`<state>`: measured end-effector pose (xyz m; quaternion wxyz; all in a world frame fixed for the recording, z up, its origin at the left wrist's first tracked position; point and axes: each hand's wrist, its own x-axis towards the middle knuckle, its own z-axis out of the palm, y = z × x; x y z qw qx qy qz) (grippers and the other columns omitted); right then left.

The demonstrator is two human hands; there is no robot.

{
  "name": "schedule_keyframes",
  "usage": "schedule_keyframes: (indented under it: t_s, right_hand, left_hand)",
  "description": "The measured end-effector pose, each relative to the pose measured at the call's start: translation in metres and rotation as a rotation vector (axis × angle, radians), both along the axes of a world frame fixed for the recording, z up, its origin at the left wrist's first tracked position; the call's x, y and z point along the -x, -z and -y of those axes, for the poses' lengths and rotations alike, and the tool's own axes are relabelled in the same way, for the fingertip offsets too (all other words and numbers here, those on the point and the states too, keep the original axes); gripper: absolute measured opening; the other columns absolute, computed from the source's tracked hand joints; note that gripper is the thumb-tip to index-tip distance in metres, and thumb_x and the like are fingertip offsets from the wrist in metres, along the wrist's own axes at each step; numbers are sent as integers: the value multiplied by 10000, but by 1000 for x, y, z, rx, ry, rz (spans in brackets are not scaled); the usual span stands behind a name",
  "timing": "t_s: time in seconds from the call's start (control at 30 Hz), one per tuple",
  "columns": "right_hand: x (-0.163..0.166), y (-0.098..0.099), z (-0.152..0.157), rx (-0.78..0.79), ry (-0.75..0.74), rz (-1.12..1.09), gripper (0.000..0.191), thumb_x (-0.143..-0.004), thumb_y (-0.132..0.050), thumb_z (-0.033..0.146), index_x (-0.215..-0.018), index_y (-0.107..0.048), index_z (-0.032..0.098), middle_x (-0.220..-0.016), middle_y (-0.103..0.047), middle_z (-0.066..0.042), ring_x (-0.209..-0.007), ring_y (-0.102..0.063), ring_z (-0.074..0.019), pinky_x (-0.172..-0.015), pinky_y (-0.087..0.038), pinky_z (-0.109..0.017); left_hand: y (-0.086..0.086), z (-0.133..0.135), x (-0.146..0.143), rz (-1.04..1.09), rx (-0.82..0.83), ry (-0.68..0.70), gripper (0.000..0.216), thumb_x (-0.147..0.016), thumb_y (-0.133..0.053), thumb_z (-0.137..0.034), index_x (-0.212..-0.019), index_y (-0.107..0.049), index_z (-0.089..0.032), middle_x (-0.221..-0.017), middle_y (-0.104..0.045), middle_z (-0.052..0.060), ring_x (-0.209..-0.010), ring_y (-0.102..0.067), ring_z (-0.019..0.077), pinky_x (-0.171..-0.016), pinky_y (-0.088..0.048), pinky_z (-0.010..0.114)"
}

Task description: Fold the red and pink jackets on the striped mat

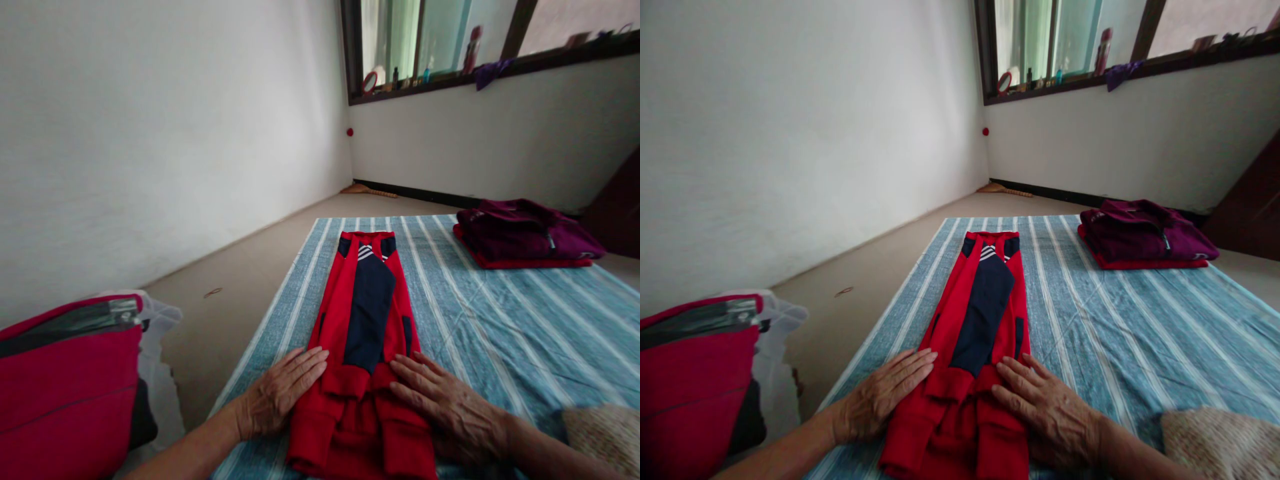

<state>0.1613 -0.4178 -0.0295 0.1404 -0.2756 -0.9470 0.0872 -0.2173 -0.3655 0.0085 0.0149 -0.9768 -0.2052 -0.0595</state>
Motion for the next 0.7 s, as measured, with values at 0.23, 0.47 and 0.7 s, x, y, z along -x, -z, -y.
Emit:
schedule_keyframes:
  t_s: [0.23, 0.47, 0.7]
  right_hand:
    - [5, 14, -2, -155, 20, -120, 635, -929, -445, 220, -1512, -204, 139, -1464, -429, -193, -1406, -331, -289, -1074, -388, -548]
    - [1, 12, -7, -234, 24, -111, 523, -985, -326, 151, -1501, -244, 177, -1457, -449, -170, -1396, -353, -270, -1063, -416, -541]
    - [15, 6, -13, -192, 26, -133, 535, -992, -377, 204, -1508, -235, 209, -1457, -456, -149, -1406, -335, -262, -1083, -379, -556]
  left_hand:
    - [5, -1, -3, 34, -51, -10, 555, -956, -291, -90, -1500, -243, -190, -1467, -463, 100, -1392, -355, 213, -1130, -360, 432]
    - [3, 0, -12, 51, -107, 6, 489, -999, -247, -101, -1478, -291, -188, -1435, -502, 95, -1390, -358, 206, -1131, -363, 434]
    - [-10, -7, -17, 0, 40, 42, 500, -972, -334, -126, -1455, -349, -255, -1471, -461, 64, -1396, -345, 201, -1148, -318, 446]
